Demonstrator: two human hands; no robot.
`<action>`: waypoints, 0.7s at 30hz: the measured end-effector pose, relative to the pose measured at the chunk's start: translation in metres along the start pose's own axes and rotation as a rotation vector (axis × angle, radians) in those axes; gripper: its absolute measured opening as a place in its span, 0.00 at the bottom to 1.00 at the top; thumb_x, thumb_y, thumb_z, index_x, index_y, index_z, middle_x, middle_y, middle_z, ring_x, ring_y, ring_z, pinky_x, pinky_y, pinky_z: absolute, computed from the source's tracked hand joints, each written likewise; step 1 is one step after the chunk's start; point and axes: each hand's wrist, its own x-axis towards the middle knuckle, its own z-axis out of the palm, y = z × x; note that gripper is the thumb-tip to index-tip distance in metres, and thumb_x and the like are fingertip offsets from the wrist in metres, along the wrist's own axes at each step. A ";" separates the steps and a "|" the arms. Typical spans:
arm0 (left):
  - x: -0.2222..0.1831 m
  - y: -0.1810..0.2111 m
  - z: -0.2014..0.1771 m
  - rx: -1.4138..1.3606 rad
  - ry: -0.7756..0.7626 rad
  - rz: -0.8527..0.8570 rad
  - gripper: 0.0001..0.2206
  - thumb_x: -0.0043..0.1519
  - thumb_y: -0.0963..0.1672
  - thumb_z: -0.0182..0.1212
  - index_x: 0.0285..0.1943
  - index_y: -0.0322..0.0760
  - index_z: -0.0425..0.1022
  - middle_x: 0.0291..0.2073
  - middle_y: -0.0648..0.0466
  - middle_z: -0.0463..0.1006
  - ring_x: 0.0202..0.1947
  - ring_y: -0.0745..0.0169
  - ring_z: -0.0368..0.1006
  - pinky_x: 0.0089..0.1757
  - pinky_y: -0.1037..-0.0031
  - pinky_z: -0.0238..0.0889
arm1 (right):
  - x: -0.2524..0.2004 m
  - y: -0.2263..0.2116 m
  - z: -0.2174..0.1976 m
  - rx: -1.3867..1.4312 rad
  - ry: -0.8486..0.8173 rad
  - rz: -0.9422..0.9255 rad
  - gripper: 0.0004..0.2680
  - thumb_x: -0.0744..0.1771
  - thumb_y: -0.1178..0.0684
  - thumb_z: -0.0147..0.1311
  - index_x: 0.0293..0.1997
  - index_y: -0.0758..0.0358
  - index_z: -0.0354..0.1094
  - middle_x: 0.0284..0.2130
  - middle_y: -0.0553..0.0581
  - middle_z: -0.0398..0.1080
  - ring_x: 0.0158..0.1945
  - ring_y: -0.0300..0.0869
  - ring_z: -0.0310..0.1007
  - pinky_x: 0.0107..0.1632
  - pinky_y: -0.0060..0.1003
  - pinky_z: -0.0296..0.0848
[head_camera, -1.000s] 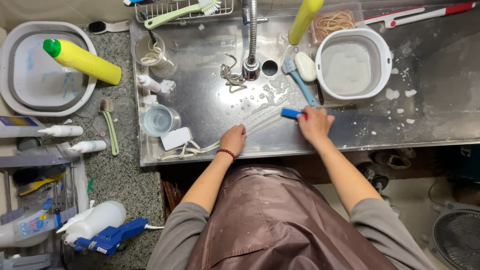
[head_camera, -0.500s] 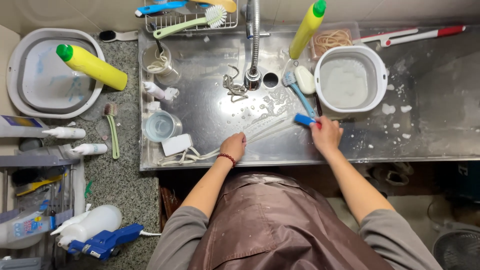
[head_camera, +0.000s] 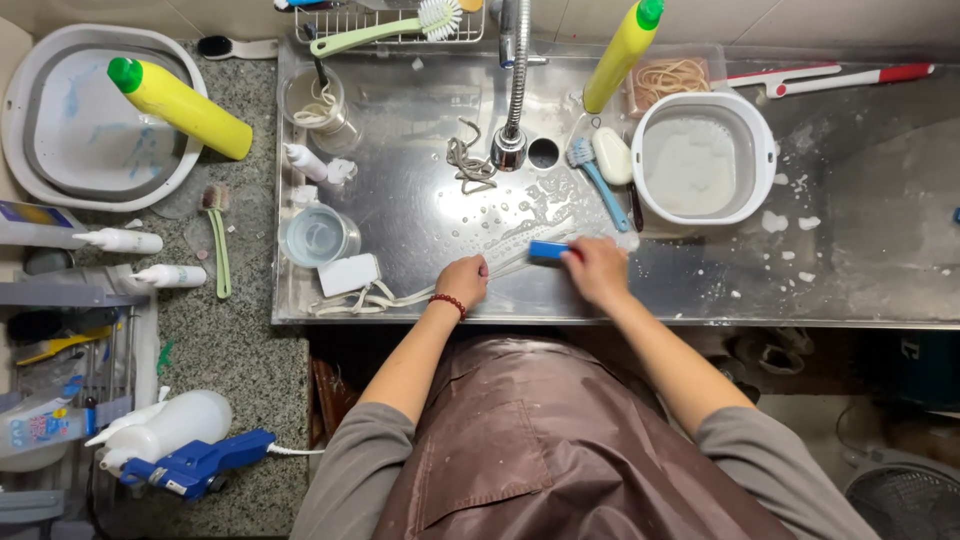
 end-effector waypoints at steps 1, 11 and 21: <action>-0.003 -0.001 0.002 -0.003 -0.004 -0.006 0.05 0.59 0.42 0.62 0.41 0.39 0.78 0.41 0.47 0.81 0.45 0.44 0.75 0.47 0.58 0.69 | -0.005 -0.005 0.008 0.000 -0.007 0.000 0.10 0.66 0.42 0.57 0.44 0.52 0.76 0.38 0.56 0.78 0.48 0.54 0.73 0.49 0.52 0.66; 0.006 -0.005 -0.001 -0.059 0.013 -0.032 0.05 0.57 0.41 0.63 0.39 0.38 0.82 0.39 0.45 0.82 0.45 0.44 0.77 0.49 0.60 0.70 | 0.001 0.010 -0.022 -0.094 0.031 0.253 0.10 0.67 0.41 0.57 0.43 0.53 0.77 0.34 0.56 0.78 0.43 0.53 0.76 0.45 0.54 0.65; 0.008 -0.011 0.006 -0.043 -0.007 -0.016 0.04 0.56 0.41 0.63 0.37 0.37 0.81 0.38 0.45 0.83 0.44 0.44 0.77 0.48 0.59 0.70 | 0.001 0.019 -0.021 -0.137 -0.021 0.294 0.11 0.67 0.40 0.58 0.44 0.53 0.76 0.35 0.55 0.78 0.44 0.54 0.75 0.45 0.53 0.66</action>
